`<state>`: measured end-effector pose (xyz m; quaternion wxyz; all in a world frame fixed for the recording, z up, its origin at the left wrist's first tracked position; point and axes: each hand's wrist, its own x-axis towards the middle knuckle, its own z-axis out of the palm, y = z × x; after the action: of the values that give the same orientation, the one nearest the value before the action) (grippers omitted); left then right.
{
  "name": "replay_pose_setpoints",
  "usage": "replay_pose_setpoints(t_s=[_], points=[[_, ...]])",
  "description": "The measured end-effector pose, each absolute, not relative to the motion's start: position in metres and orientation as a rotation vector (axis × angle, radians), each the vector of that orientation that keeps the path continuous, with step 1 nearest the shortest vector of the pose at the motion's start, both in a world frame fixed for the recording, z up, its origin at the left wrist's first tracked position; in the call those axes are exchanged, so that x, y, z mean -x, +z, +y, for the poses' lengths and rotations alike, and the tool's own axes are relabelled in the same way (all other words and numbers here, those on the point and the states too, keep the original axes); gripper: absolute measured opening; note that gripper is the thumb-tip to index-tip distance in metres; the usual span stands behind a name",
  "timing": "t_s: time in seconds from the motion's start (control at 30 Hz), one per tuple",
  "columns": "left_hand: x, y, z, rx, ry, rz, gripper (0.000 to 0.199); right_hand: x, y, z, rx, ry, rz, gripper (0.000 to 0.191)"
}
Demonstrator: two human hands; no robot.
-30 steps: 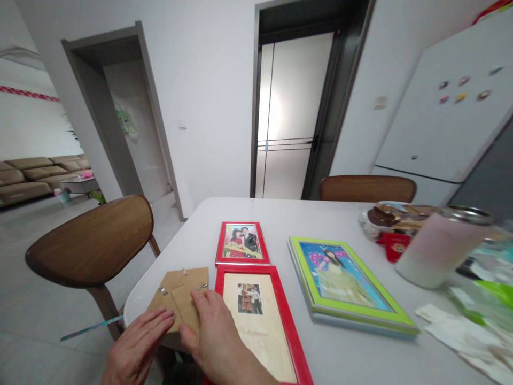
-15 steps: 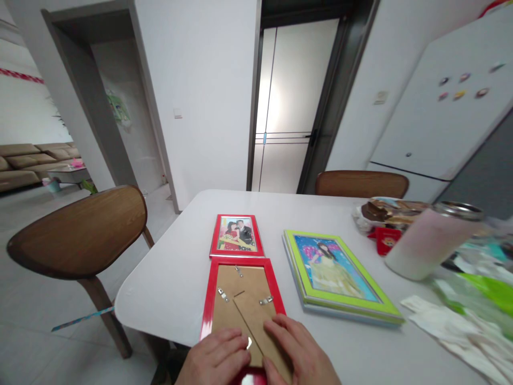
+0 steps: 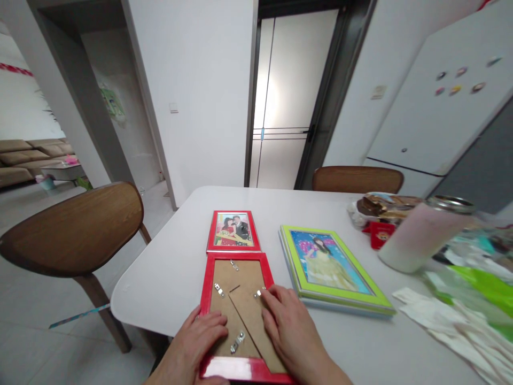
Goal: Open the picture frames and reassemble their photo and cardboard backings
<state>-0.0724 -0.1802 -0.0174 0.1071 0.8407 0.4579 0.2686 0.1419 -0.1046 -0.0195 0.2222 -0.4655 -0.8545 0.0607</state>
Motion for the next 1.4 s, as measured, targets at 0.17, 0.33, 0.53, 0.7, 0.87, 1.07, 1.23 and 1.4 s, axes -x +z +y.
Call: replay_pose_setpoints(t_s=[0.17,0.33,0.53,0.7,0.87,1.07,1.23,1.4], points=[[0.068,-0.023,-0.180,-2.407,0.711,1.432,0.050,-0.134,-0.017,-0.093,1.329,0.168,-2.384,0.027],[0.064,-0.019,-0.182,-2.357,0.639,1.501,0.050,-0.136,-0.018,-0.096,1.296,0.219,-2.394,0.027],[0.061,-0.012,-0.183,-2.291,0.615,1.531,0.043,-0.136,-0.010,-0.120,1.105,0.232,-2.516,0.030],[0.061,-0.014,-0.184,-2.275,0.589,1.539,0.033,-0.131,0.002,-0.141,0.883,0.465,-2.720,0.028],[0.062,-0.018,-0.184,-2.291,0.617,1.544,0.032,-0.133,0.007,-0.143,0.848,0.554,-2.707,0.028],[0.064,-0.021,-0.183,-2.260,0.610,1.487,0.037,-0.109,0.004,-0.126,0.931,0.512,-2.576,0.033],[0.067,-0.027,-0.179,-2.268,0.648,1.453,0.036,-0.070,0.000,-0.098,1.045,0.402,-2.554,0.029],[0.069,-0.031,-0.174,-2.323,0.666,1.389,0.036,-0.062,-0.002,-0.094,0.968,0.424,-2.598,0.026]])
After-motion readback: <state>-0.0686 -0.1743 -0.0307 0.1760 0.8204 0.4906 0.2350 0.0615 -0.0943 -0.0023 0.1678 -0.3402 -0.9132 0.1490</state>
